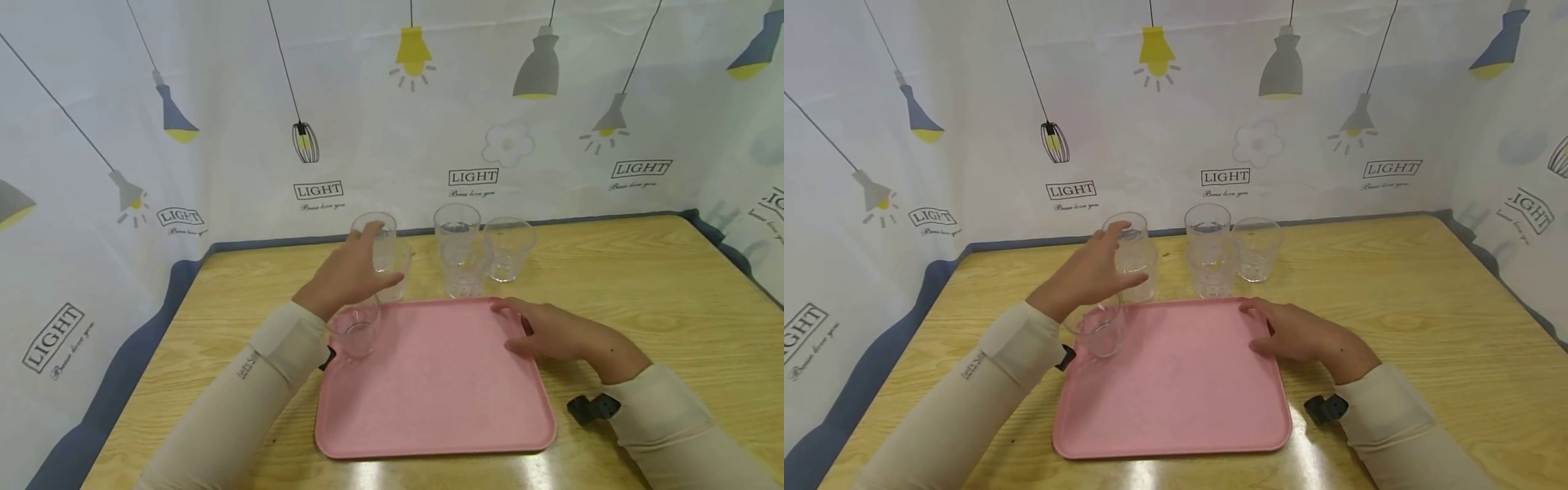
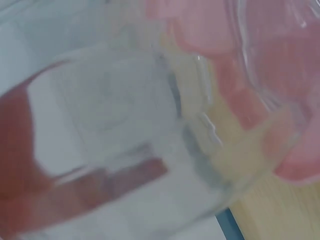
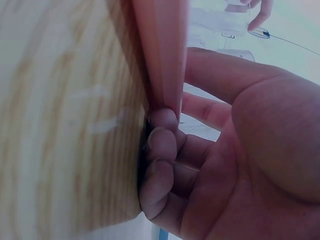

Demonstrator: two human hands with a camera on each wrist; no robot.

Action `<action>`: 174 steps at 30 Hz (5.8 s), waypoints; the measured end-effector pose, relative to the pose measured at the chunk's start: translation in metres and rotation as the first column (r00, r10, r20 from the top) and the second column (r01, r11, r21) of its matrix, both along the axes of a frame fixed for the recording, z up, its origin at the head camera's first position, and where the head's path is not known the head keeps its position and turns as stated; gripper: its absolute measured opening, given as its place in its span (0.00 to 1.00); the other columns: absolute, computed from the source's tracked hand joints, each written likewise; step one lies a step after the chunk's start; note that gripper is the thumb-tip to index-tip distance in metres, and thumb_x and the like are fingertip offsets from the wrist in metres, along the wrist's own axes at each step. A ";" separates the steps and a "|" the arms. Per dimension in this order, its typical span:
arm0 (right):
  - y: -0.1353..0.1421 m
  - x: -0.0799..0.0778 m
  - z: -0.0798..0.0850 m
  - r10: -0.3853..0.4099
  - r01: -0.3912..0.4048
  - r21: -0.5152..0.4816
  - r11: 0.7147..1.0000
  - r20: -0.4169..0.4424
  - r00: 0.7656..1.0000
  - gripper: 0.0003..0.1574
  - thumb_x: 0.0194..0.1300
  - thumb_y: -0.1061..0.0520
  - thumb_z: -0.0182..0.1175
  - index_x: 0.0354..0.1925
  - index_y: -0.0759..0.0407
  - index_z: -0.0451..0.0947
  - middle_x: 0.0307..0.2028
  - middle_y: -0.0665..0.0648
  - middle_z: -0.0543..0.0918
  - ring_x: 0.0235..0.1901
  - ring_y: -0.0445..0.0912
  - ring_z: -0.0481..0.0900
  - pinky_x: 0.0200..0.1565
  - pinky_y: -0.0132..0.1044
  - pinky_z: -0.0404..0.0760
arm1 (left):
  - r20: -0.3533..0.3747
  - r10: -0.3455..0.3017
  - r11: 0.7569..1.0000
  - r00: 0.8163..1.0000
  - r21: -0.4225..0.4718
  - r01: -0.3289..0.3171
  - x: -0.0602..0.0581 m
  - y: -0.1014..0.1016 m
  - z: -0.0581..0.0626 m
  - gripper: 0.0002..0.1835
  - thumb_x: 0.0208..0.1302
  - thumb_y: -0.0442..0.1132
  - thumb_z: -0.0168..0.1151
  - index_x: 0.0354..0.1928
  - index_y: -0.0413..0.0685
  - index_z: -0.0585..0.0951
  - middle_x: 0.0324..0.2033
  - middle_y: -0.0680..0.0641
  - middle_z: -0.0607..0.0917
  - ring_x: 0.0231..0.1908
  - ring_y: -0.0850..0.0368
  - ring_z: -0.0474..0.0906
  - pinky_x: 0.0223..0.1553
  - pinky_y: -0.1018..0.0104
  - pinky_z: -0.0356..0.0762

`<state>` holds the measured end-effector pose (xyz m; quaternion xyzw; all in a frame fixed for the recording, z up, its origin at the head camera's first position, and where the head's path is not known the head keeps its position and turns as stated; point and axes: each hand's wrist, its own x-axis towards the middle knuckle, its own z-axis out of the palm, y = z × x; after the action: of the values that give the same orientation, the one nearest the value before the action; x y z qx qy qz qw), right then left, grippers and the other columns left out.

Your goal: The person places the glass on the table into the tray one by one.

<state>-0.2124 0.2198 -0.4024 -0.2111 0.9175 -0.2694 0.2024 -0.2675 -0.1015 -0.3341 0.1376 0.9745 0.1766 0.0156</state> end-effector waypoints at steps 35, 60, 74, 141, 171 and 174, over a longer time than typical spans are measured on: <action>-0.002 -0.001 -0.001 0.009 -0.009 0.009 1.000 -0.029 1.000 0.37 0.59 0.49 0.60 0.64 0.49 0.59 0.36 0.56 0.75 0.36 0.46 0.71 0.38 0.38 0.70 | -0.110 0.011 0.994 0.994 0.105 0.001 0.038 -0.010 0.042 0.45 0.46 0.71 0.58 0.66 0.68 0.57 0.56 0.50 0.68 0.43 0.61 0.74 0.36 0.60 0.76; -0.002 -0.001 -0.003 0.010 -0.010 0.014 1.000 -0.022 1.000 0.37 0.60 0.47 0.60 0.64 0.49 0.59 0.36 0.56 0.75 0.35 0.46 0.71 0.37 0.38 0.69 | -0.159 -0.145 0.976 0.977 0.137 0.167 0.109 -0.033 0.057 0.42 0.45 0.70 0.60 0.63 0.76 0.56 0.56 0.61 0.67 0.44 0.66 0.73 0.37 0.66 0.76; -0.003 -0.001 -0.002 0.007 -0.007 0.003 1.000 -0.023 1.000 0.39 0.59 0.46 0.61 0.65 0.49 0.59 0.37 0.56 0.75 0.37 0.46 0.71 0.39 0.38 0.70 | -0.132 -0.170 0.964 0.977 0.184 0.192 0.144 -0.055 0.051 0.44 0.42 0.69 0.64 0.63 0.71 0.59 0.57 0.65 0.68 0.45 0.69 0.74 0.43 0.67 0.76; -0.002 -0.003 0.000 0.017 -0.016 0.027 1.000 -0.013 1.000 0.39 0.60 0.44 0.60 0.65 0.47 0.58 0.34 0.55 0.74 0.34 0.45 0.70 0.36 0.37 0.68 | -0.042 -0.208 0.972 0.977 0.105 0.211 0.158 -0.082 -0.004 0.48 0.40 0.68 0.66 0.65 0.73 0.57 0.55 0.64 0.70 0.48 0.67 0.76 0.44 0.65 0.78; -0.003 -0.004 -0.001 0.018 -0.017 0.030 0.999 -0.027 0.999 0.39 0.59 0.43 0.60 0.65 0.47 0.58 0.27 0.53 0.69 0.29 0.44 0.68 0.33 0.36 0.67 | 0.026 0.020 0.965 0.999 0.261 -0.027 0.056 -0.119 0.008 0.35 0.56 0.67 0.52 0.63 0.63 0.63 0.53 0.53 0.73 0.53 0.53 0.72 0.51 0.54 0.74; -0.001 -0.005 0.001 0.012 -0.010 0.042 0.999 -0.039 0.999 0.41 0.59 0.41 0.60 0.66 0.47 0.57 0.33 0.56 0.73 0.33 0.45 0.69 0.35 0.37 0.68 | 0.055 0.039 0.961 0.998 0.270 -0.052 0.039 -0.120 0.005 0.37 0.55 0.69 0.52 0.64 0.62 0.62 0.54 0.52 0.72 0.54 0.53 0.71 0.53 0.53 0.73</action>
<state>-0.2171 0.2184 -0.4011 -0.2171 0.9256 -0.2450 0.1900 -0.2286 -0.2213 -0.3287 0.1116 0.9434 0.3120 0.0164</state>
